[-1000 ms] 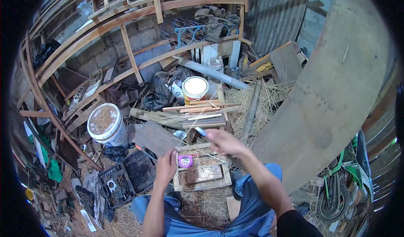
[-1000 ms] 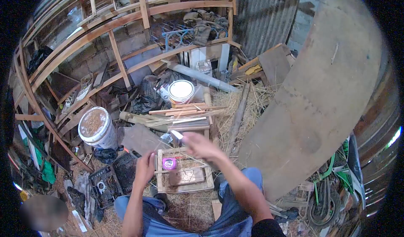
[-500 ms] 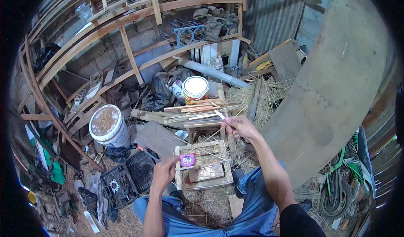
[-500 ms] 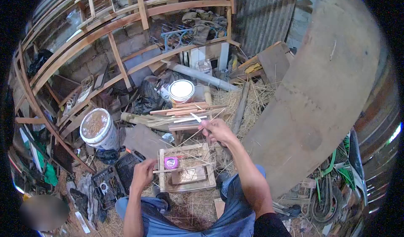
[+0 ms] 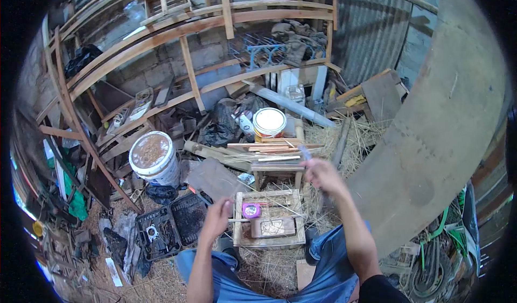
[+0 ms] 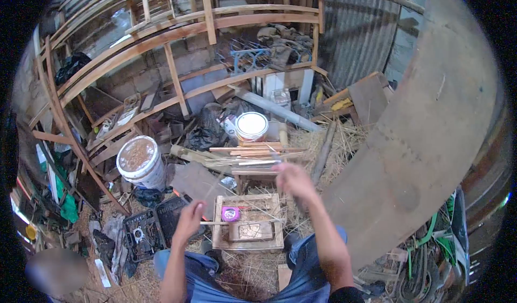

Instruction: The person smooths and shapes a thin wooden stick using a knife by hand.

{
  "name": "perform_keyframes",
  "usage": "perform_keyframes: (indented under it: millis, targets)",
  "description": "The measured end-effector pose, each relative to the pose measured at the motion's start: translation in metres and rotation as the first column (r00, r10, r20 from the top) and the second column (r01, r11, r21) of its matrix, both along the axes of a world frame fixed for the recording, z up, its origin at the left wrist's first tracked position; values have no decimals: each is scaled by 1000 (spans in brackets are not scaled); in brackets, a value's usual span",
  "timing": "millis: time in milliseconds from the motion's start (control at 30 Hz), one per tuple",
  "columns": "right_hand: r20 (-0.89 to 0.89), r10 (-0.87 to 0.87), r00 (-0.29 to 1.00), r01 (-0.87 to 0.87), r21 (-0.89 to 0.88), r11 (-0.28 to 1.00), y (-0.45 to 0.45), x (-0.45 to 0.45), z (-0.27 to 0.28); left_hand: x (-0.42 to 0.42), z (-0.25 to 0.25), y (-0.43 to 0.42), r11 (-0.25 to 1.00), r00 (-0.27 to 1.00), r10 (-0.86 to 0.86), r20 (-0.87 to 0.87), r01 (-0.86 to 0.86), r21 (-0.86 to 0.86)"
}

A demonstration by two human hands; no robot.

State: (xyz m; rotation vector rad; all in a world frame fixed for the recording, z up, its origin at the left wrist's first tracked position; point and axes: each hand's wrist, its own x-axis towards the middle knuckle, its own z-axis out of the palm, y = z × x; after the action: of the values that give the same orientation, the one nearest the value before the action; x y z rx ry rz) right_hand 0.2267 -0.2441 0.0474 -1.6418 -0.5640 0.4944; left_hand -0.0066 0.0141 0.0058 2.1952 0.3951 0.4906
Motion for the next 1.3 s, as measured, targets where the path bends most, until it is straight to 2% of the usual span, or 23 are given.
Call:
perform_keyframes:
  millis: [33,67,100,133,200,267,333,400,467,533,600,667,700,733,800,867,900,933,1000,1033,1067,1133,1300]
  targets:
    - [-28,53,998,-53,-10,999,16,-22,4,6,1,-9,1000,999,-22,42,22,-7]
    - [-133,116,984,-132,-124,983,31,-37,-3,12,3,-16,999,995,-48,88,49,-10]
    - [-89,180,980,-186,-69,980,42,-64,10,16,5,-23,999,994,-51,97,51,3]
    - [-219,321,921,-314,69,947,49,-76,11,18,8,-30,996,994,-88,69,88,11]
    - [-285,343,895,-255,305,918,61,-84,3,21,12,-34,990,990,-137,32,137,16]
    - [-320,244,916,-165,254,953,57,-68,4,20,10,-37,982,977,-185,102,182,39]
    - [-333,185,924,-121,204,971,42,-47,6,16,17,-26,989,990,-142,23,141,45]
    - [-369,177,912,-102,214,972,25,-25,7,8,14,-9,983,994,-101,47,92,156]
    - [-352,88,932,-35,155,987,9,-18,24,2,7,3,984,990,-107,93,91,156]
    - [-412,130,902,-65,169,984,2,-10,19,-4,5,8,975,988,-142,57,130,177]
    - [-359,155,921,-119,121,986,0,-9,15,-3,2,7,971,986,-159,42,149,187]
    - [-351,174,920,-140,121,983,4,-12,8,-2,-4,3,963,985,-161,-69,172,208]
    - [-308,193,931,-157,137,978,8,-15,4,1,6,-11,983,980,-170,-99,176,58]
    - [-263,216,940,-181,150,972,15,-19,9,6,8,-22,983,979,-185,-79,184,-23]
    - [-267,262,927,-246,89,965,27,-33,13,24,-16,-36,942,941,-312,132,324,-85]
    - [-296,352,888,-348,69,935,38,-49,8,31,-11,-53,951,952,-283,113,294,-92]
    - [-369,354,860,-331,126,935,42,-57,10,33,-7,-58,957,960,-264,89,272,-101]
    - [-364,353,862,-329,128,936,42,-54,9,31,-4,-58,957,959,-267,92,275,-97]
    - [-416,369,831,-339,147,929,39,-47,8,27,-3,-59,989,975,-129,179,113,98]
    - [-407,351,843,-333,118,936,37,-44,9,27,-8,-56,978,961,-126,247,78,194]
    - [-404,353,844,-334,120,935,35,-41,12,27,-9,-52,977,961,-126,248,77,197]
    - [-392,298,870,-299,60,952,30,-36,16,24,-9,-50,940,959,-146,242,59,335]
    - [-401,283,871,-302,17,953,27,-33,19,16,-2,-52,930,965,-150,214,63,363]
